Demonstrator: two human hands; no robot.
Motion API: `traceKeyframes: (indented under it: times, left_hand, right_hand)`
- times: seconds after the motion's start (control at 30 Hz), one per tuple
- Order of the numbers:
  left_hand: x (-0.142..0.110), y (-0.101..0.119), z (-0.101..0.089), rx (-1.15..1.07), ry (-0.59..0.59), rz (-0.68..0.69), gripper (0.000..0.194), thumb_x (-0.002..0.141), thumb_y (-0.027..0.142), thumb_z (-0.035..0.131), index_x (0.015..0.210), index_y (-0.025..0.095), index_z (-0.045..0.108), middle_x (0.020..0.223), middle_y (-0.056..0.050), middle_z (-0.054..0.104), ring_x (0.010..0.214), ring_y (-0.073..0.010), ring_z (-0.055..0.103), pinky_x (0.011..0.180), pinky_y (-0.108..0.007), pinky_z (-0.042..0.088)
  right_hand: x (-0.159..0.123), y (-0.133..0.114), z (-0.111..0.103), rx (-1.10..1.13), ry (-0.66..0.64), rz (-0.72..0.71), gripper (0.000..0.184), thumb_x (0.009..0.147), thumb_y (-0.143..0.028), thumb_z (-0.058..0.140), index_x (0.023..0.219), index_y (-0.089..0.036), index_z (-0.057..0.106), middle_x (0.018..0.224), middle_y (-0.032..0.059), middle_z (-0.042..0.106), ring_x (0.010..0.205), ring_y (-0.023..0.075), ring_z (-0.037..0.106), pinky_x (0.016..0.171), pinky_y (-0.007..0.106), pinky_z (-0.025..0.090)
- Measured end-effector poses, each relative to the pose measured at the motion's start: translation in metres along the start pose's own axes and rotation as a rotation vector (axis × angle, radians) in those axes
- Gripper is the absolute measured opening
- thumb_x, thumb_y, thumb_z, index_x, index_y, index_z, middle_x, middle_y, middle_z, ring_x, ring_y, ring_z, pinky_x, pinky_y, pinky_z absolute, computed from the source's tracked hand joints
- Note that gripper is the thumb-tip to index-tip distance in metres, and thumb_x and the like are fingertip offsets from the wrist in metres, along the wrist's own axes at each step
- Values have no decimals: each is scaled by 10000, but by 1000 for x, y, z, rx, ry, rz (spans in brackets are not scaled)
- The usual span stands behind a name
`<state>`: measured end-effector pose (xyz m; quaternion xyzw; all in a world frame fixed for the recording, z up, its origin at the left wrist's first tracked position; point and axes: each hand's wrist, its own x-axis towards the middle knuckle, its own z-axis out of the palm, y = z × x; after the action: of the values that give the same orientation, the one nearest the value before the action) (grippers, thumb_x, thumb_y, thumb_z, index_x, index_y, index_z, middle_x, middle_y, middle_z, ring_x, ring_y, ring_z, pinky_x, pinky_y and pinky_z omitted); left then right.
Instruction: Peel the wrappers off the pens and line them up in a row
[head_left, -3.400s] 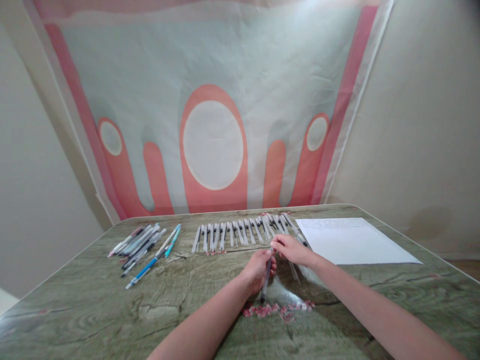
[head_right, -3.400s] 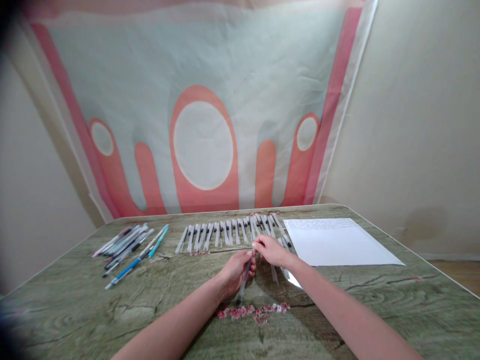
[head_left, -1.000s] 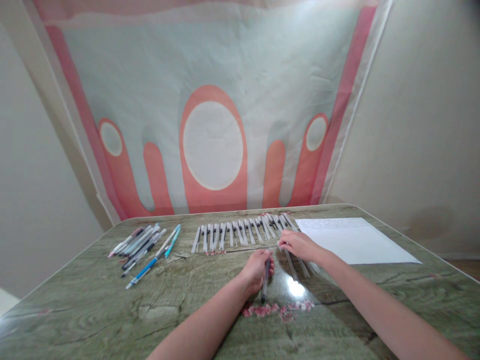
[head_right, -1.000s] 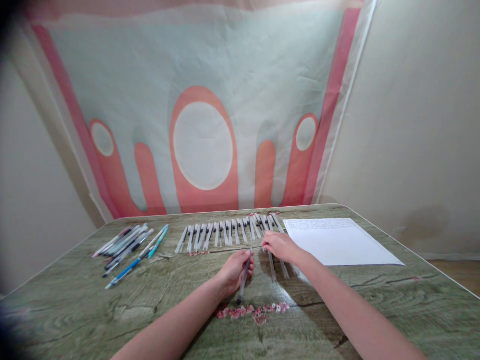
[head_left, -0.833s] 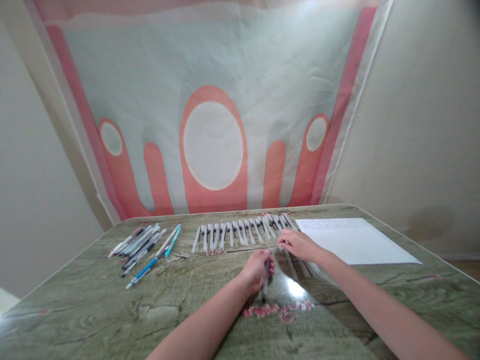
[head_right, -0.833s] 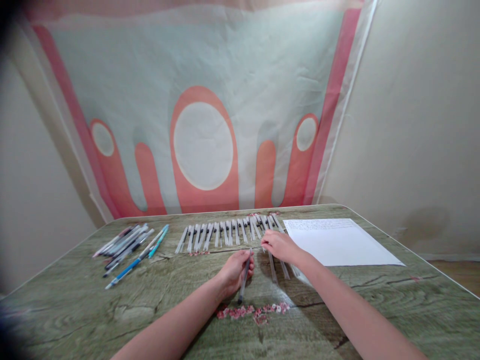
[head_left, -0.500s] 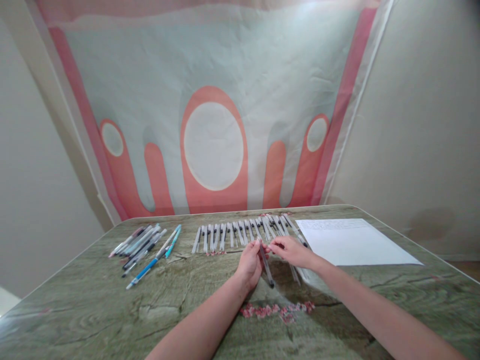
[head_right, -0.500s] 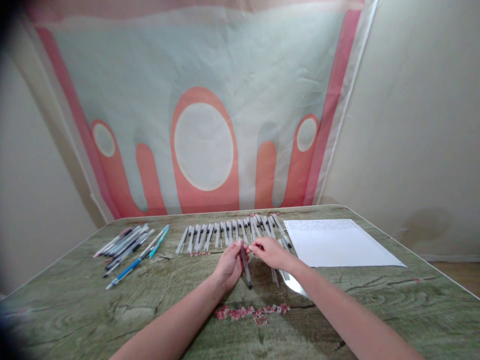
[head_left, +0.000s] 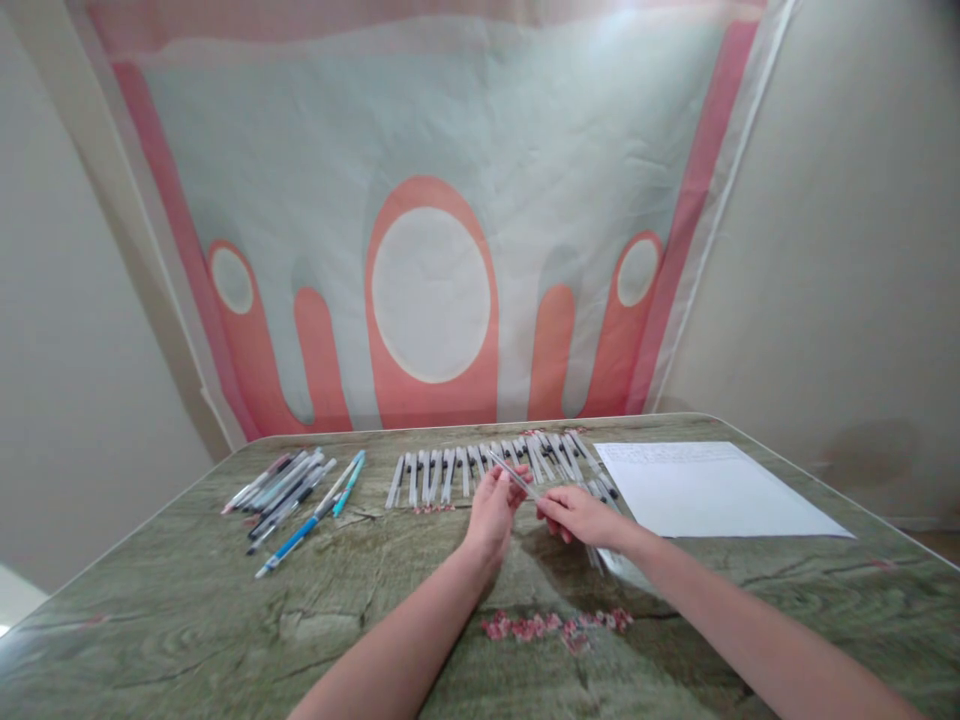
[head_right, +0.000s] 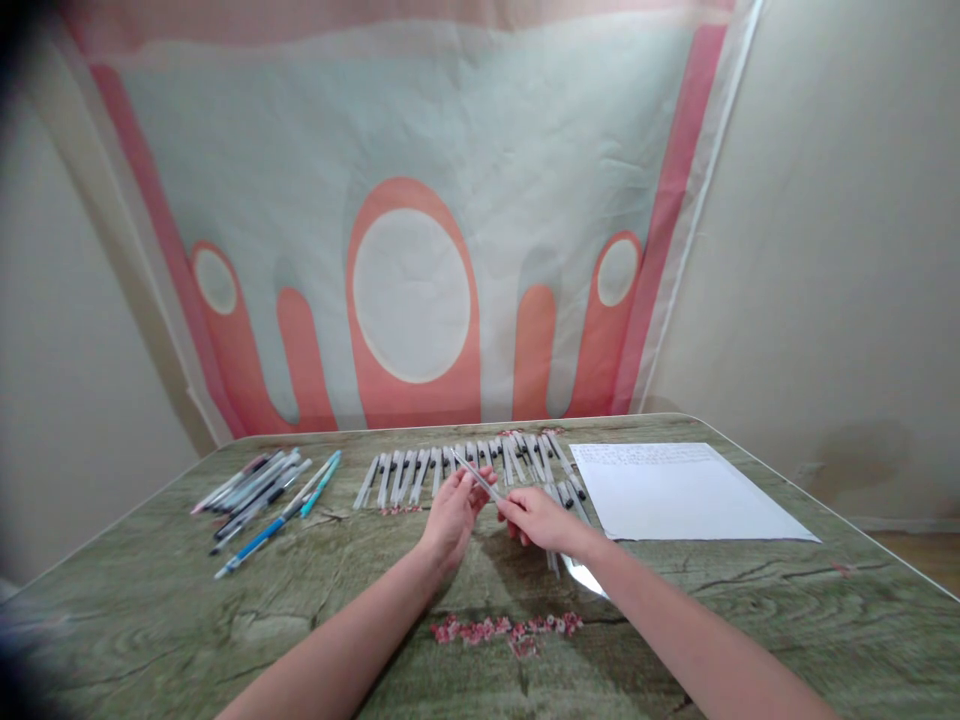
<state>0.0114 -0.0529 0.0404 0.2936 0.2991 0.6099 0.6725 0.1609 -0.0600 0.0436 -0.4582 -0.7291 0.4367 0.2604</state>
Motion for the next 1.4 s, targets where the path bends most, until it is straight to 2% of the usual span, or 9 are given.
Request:
traceKeyframes:
  times: [0.1,0.23,0.33,0.5,0.73,0.97,1.17,1.33,1.4]
  left_hand:
    - [-5,-5,2,64,-115,-36,308,721,276,576,981,145,476,911,-95,618,850,-171,592,809,-339,435]
    - [-4,-5,0,30,-63,27,288,717,280,581,942,163,446,925,-84,614,891,-161,584,844,-332,420]
    - [-1,-4,-2,-5,-62,38,254,727,263,572,911,168,426,952,-83,607,926,-161,574,861,-327,413]
    - [-2,-7,-4,-22,-68,24,216,745,247,553,896,171,418,972,-81,600,948,-155,567,876,-323,411]
    - [-4,-7,-2,-40,-79,8,211,751,254,549,897,166,425,961,-81,600,948,-156,566,876,-316,415]
    - [-5,-8,-3,-79,-64,29,241,710,280,598,765,172,390,863,-50,622,844,-132,599,877,-326,412]
    - [-5,-7,-2,-74,-51,39,255,702,284,605,754,175,380,848,-49,626,819,-127,603,864,-322,418]
    - [-5,-6,0,-92,-39,33,270,682,277,625,743,174,383,840,-46,627,818,-131,604,863,-328,420]
    - [-6,-6,0,-97,-33,31,273,680,275,627,736,173,380,831,-44,628,807,-132,606,861,-333,421]
  right_hand:
    - [1,0,-4,79,18,13,419,767,-533,418,706,-138,542,516,-32,507,379,57,426,381,174,309]
    - [1,-4,-4,207,67,64,482,783,-565,350,719,-132,552,514,-21,514,369,59,419,372,183,287]
    - [0,-6,-3,304,84,103,450,775,-558,379,749,-138,539,555,-21,522,382,50,419,355,167,246]
    - [1,-4,1,332,118,121,442,776,-562,369,754,-148,521,586,-14,521,413,63,441,340,165,246]
    - [1,-4,2,250,150,5,389,809,-500,355,701,-158,506,573,-24,501,462,73,443,428,183,325]
    - [-3,-8,-2,-117,313,-209,313,792,-455,431,715,-169,531,597,-22,511,548,103,457,524,212,350]
    - [-2,-3,1,-61,243,-129,427,850,-462,277,689,-166,538,574,-3,531,507,108,472,499,220,352]
    - [-2,-6,0,-102,317,-191,294,789,-442,440,758,-167,540,626,-13,538,564,106,471,530,211,357]
    - [-3,-8,0,-81,297,-183,300,777,-454,455,774,-167,539,621,-17,532,550,102,463,509,206,351]
